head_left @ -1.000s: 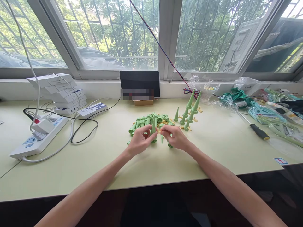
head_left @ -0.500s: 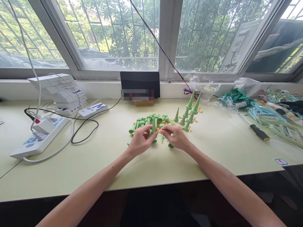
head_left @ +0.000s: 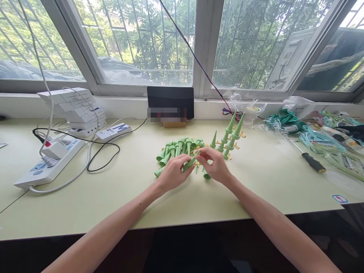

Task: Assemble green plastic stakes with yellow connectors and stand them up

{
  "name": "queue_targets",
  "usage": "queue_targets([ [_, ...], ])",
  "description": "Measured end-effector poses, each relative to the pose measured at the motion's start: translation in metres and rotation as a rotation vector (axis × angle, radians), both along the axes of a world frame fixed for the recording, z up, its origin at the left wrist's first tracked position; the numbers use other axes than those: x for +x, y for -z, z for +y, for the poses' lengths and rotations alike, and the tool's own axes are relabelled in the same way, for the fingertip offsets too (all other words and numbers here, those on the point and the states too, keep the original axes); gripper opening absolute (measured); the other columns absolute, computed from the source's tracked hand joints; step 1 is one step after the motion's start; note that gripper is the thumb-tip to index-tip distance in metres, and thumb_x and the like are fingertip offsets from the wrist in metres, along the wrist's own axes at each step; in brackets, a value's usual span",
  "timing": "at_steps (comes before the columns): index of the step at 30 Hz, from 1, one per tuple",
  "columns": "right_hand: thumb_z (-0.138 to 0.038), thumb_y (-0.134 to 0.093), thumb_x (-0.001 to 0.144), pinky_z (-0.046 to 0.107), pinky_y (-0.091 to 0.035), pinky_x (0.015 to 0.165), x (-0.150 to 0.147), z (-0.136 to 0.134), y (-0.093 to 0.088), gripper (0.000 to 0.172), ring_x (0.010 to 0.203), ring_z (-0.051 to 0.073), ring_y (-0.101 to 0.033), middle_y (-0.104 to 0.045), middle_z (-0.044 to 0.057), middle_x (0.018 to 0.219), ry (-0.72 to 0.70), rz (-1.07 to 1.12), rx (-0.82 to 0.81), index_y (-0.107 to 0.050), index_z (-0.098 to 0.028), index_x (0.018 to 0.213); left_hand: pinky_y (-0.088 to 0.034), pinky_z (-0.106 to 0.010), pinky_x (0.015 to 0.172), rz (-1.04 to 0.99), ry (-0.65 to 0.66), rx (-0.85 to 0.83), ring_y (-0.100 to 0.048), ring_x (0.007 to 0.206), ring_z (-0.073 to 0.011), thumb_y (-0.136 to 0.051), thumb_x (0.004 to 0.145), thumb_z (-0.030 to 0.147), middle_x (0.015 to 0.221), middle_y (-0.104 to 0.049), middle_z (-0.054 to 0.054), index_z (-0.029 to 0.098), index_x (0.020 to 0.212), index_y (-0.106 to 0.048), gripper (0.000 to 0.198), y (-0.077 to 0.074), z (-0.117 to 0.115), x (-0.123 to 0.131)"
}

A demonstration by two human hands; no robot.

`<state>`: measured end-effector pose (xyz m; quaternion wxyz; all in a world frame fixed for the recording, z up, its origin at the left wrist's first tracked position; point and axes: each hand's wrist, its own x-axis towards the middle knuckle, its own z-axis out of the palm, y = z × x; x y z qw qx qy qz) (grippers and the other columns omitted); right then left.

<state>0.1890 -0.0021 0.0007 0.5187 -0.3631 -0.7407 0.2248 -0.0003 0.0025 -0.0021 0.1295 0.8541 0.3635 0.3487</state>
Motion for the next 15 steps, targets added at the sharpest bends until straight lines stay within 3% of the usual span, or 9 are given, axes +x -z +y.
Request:
queue_targets([
  [9, -0.035, -0.054, 0.093, 0.028, -0.051, 0.062, -0.0011, -0.0019, -0.0013, 0.018, 0.065, 0.015, -0.059, -0.063, 0.003, 0.076, 0.008, -0.016, -0.056, -0.059, -0.019, 0.088, -0.04, -0.024, 0.059, 0.022, -0.003, -0.077, -0.047, 0.057, -0.0103, -0.056, 0.092, 0.035, 0.081, -0.059, 0.0, 0.02, 0.097, -0.063, 0.017, -0.0005, -0.0035, 0.0011],
  [15, -0.037, -0.053, 0.093, 0.028, -0.049, 0.059, 0.0054, 0.0032, 0.0003, 0.021, 0.061, 0.015, -0.057, -0.061, 0.002, 0.071, 0.169, -0.006, -0.018, -0.058, -0.02, 0.083, -0.044, -0.024, 0.06, -0.108, -0.028, -0.071, -0.052, 0.06, -0.0098, -0.052, 0.094, 0.033, 0.096, -0.063, -0.004, 0.02, 0.102, -0.063, 0.018, -0.0017, -0.0027, 0.0011],
])
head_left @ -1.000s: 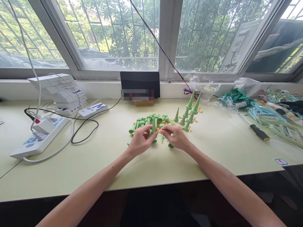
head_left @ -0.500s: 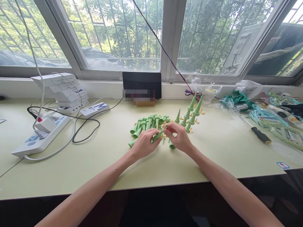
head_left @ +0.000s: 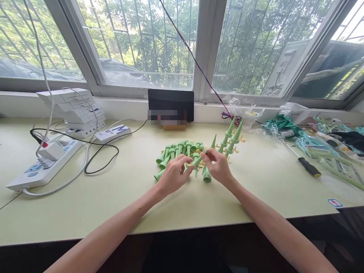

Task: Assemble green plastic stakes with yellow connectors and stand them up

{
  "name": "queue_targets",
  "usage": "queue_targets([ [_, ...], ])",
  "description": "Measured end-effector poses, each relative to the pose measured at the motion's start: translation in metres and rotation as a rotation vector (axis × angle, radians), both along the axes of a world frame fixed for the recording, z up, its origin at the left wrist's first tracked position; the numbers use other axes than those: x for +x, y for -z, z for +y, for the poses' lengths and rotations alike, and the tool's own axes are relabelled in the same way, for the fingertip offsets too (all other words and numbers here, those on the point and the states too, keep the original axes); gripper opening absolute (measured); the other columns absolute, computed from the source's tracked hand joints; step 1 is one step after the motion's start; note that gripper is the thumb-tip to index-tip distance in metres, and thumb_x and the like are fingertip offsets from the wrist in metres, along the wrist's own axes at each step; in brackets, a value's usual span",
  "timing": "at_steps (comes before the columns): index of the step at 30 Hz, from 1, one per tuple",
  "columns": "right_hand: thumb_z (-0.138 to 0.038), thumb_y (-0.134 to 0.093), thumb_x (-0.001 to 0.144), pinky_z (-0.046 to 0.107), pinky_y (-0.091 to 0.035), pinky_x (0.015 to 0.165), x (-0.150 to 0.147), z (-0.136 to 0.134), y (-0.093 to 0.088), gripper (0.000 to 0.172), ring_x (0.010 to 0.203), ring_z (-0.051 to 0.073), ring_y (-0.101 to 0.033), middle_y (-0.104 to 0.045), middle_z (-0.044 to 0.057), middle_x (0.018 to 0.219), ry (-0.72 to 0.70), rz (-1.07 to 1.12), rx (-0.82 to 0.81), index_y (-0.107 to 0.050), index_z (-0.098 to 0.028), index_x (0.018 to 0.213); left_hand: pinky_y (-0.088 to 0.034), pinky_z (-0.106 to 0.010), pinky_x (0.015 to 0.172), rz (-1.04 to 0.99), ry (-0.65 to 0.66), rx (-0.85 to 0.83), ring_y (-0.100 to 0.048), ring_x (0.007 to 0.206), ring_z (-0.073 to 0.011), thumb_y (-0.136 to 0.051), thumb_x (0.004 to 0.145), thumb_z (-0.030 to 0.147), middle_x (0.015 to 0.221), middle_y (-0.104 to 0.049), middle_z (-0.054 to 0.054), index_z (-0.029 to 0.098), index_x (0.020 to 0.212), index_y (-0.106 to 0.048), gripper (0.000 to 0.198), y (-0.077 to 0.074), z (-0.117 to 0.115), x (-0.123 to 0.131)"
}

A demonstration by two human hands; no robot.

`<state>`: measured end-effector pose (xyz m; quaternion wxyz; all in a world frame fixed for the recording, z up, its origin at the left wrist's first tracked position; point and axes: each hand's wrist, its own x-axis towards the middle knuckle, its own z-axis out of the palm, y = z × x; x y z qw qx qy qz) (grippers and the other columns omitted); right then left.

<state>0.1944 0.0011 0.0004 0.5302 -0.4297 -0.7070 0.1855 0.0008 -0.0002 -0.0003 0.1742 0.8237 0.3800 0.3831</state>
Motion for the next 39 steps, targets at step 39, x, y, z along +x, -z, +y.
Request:
queue_targets([
  [39, -0.017, -0.065, 0.073, 0.044, -0.053, 0.063, 0.059, 0.13, -0.089, 0.022, 0.062, 0.027, -0.06, -0.047, 0.008, 0.054, 0.486, -0.474, 0.03, -0.052, -0.018, 0.056, -0.044, -0.024, 0.06, 0.011, 0.044, 0.021, -0.047, 0.053, -0.0078, -0.049, 0.093, 0.022, 0.087, -0.063, -0.002, 0.02, 0.091, -0.062, 0.013, 0.004, -0.003, 0.003],
])
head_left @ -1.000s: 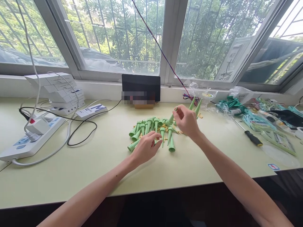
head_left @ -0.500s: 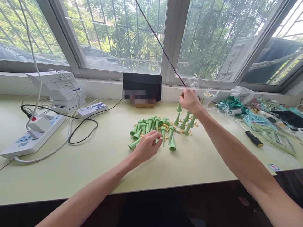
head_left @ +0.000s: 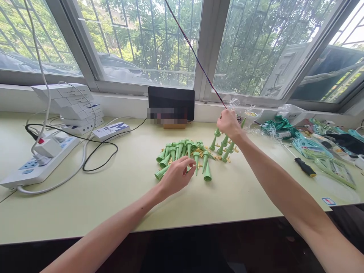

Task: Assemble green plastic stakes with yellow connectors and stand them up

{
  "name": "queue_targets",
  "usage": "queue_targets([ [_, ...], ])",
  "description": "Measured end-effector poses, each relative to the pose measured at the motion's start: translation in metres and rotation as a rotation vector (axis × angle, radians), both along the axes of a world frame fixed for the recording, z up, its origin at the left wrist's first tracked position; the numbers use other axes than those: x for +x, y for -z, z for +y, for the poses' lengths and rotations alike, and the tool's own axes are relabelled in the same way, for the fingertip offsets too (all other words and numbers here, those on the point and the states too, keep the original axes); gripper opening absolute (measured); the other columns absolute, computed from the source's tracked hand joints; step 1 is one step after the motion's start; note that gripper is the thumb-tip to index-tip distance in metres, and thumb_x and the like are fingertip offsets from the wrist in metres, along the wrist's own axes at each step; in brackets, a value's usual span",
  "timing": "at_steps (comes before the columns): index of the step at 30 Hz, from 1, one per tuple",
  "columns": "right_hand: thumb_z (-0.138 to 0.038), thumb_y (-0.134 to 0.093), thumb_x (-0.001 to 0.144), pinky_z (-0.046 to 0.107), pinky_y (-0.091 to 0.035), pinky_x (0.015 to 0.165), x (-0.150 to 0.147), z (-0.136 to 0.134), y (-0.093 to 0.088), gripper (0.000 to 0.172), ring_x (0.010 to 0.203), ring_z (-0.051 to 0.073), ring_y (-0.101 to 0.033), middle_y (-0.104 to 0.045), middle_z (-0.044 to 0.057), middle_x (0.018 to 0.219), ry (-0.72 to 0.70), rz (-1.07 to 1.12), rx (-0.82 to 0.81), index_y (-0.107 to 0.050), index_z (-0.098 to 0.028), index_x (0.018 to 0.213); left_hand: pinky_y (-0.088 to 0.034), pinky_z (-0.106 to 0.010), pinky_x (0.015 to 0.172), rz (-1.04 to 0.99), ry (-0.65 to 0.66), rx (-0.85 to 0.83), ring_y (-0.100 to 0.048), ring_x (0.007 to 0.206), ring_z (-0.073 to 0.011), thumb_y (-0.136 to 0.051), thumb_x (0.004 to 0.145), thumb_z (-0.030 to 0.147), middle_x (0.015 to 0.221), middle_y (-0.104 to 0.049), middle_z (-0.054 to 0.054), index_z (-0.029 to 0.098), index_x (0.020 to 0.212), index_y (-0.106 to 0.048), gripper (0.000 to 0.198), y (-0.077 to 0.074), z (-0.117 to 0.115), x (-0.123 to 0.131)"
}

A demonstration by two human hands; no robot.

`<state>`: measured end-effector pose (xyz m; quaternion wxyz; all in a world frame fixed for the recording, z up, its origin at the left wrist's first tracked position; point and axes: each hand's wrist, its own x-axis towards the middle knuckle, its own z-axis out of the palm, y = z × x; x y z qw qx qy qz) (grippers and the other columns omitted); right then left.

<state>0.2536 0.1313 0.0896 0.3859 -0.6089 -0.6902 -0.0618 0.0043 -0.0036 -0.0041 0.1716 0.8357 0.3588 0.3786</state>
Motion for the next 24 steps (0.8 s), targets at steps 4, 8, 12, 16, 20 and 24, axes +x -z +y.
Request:
queue_targets([
  [4, -0.01, -0.066, 0.07, 0.046, -0.053, 0.067, -0.008, -0.008, -0.004, 0.02, 0.066, 0.031, -0.062, -0.05, 0.01, 0.055, 0.059, 0.004, -0.083, -0.053, -0.019, 0.057, -0.044, -0.024, 0.06, 0.002, 0.001, -0.006, -0.047, 0.054, -0.0079, -0.049, 0.094, 0.023, 0.089, -0.064, -0.002, 0.019, 0.091, -0.062, 0.013, -0.001, 0.0, 0.0],
  [8, -0.004, -0.064, 0.071, 0.048, -0.054, 0.068, -0.017, -0.022, -0.014, 0.019, 0.063, 0.032, -0.063, -0.05, 0.01, 0.054, 0.093, 0.033, -0.163, -0.057, -0.016, 0.058, -0.043, -0.023, 0.059, 0.002, 0.0, -0.011, -0.047, 0.055, -0.0077, -0.05, 0.093, 0.023, 0.089, -0.064, -0.002, 0.019, 0.091, -0.062, 0.012, -0.001, 0.0, 0.0],
  [12, -0.004, -0.054, 0.078, 0.046, -0.055, 0.059, -0.023, -0.035, -0.02, 0.015, 0.05, 0.028, -0.062, -0.05, 0.009, 0.053, 0.121, 0.004, -0.325, -0.062, -0.009, 0.067, -0.043, -0.022, 0.059, 0.0, -0.003, -0.006, -0.046, 0.054, -0.0073, -0.051, 0.093, 0.022, 0.088, -0.063, -0.001, 0.019, 0.091, -0.061, 0.011, -0.001, 0.0, 0.0],
  [16, -0.005, -0.046, 0.083, 0.042, -0.053, 0.057, -0.026, -0.045, -0.02, 0.02, 0.047, 0.025, -0.06, -0.053, 0.009, 0.055, 0.099, -0.009, -0.338, -0.064, -0.008, 0.074, -0.042, -0.022, 0.058, -0.002, 0.003, 0.006, -0.046, 0.054, -0.0073, -0.05, 0.093, 0.021, 0.085, -0.062, 0.0, 0.019, 0.09, -0.062, 0.012, -0.001, -0.001, 0.0],
  [20, -0.008, -0.048, 0.085, 0.039, -0.052, 0.063, -0.032, -0.055, -0.014, 0.019, 0.055, 0.024, -0.06, -0.055, 0.009, 0.06, 0.068, -0.079, -0.241, -0.063, -0.011, 0.074, -0.042, -0.022, 0.059, -0.001, -0.002, 0.013, -0.046, 0.054, -0.0073, -0.051, 0.093, 0.019, 0.086, -0.062, 0.0, 0.019, 0.091, -0.062, 0.012, -0.001, 0.0, 0.0],
  [24, -0.013, -0.048, 0.088, 0.035, -0.048, 0.063, -0.039, -0.067, 0.002, 0.019, 0.059, 0.022, -0.059, -0.058, 0.01, 0.065, -0.008, -0.143, -0.228, -0.06, -0.014, 0.074, -0.042, -0.022, 0.059, 0.013, 0.006, 0.015, -0.046, 0.055, -0.0073, -0.05, 0.093, 0.019, 0.085, -0.062, 0.001, 0.02, 0.093, -0.062, 0.012, -0.001, 0.001, -0.002],
])
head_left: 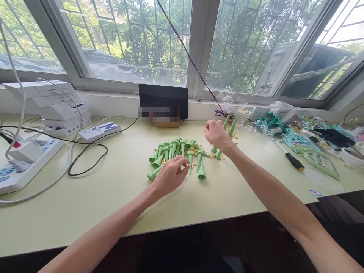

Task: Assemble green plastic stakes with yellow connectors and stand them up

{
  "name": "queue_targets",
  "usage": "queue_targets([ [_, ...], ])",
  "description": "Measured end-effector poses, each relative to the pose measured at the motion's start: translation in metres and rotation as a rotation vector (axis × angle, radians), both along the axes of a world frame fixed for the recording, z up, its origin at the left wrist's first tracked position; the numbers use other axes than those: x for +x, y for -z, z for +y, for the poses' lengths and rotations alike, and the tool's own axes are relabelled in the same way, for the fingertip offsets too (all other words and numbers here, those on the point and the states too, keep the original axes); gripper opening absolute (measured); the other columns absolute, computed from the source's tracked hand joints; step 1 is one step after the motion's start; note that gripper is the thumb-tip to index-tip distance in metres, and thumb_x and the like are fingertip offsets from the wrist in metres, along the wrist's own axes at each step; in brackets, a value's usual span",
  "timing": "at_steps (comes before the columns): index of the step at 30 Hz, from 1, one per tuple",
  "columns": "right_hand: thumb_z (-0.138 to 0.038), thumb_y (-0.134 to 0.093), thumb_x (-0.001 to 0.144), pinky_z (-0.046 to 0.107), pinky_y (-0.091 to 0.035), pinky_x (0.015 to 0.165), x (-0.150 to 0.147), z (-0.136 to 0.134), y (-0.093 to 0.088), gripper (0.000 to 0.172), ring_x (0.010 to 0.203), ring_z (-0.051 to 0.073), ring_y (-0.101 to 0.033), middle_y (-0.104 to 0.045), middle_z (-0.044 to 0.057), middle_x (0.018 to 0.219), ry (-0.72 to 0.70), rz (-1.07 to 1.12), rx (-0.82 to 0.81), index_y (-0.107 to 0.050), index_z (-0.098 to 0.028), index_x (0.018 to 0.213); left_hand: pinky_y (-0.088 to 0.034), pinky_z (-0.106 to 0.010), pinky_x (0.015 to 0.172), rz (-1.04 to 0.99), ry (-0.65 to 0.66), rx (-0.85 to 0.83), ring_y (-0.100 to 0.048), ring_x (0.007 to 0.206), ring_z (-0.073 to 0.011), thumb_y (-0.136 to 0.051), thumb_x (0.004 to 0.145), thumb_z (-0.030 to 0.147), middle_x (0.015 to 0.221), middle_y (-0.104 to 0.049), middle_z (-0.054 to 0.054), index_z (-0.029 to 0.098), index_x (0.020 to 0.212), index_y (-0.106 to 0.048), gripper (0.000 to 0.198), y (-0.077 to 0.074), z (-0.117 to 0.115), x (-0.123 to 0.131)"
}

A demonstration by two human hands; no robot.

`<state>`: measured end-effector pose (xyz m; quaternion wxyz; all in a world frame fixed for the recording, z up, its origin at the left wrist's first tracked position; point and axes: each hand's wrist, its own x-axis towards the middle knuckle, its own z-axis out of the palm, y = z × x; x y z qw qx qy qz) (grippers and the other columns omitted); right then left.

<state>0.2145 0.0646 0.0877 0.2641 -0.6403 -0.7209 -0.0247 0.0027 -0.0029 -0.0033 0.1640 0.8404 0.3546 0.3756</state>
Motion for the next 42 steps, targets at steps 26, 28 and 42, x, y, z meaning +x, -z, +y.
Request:
queue_targets([
  [26, -0.033, -0.055, 0.089, 0.024, -0.036, 0.056, 0.006, -0.019, 0.116, 0.02, 0.057, 0.015, -0.054, -0.059, -0.001, 0.061, -0.092, 0.277, -0.135, -0.063, -0.017, 0.099, -0.043, -0.023, 0.057, -0.025, -0.026, 0.009, -0.049, 0.057, -0.0082, -0.052, 0.093, 0.022, 0.084, -0.063, 0.0, 0.02, 0.093, -0.063, 0.011, 0.0, 0.002, -0.001],
  [28, -0.033, -0.054, 0.089, 0.024, -0.036, 0.055, 0.005, -0.018, 0.116, 0.018, 0.056, 0.014, -0.052, -0.057, -0.002, 0.06, -0.094, 0.296, -0.134, -0.062, -0.018, 0.095, -0.043, -0.023, 0.057, -0.023, -0.025, 0.014, -0.049, 0.057, -0.0083, -0.052, 0.093, 0.022, 0.084, -0.063, 0.0, 0.02, 0.092, -0.063, 0.011, 0.0, 0.002, -0.001],
  [42, -0.037, -0.047, 0.094, 0.024, -0.036, 0.058, 0.002, -0.024, 0.109, 0.018, 0.053, 0.013, -0.048, -0.059, -0.002, 0.067, -0.185, 0.344, -0.029, -0.057, -0.022, 0.093, -0.044, -0.023, 0.057, -0.002, -0.033, 0.024, -0.051, 0.057, -0.0091, -0.05, 0.093, 0.023, 0.083, -0.063, -0.001, 0.02, 0.093, -0.063, 0.013, -0.001, 0.003, -0.002],
])
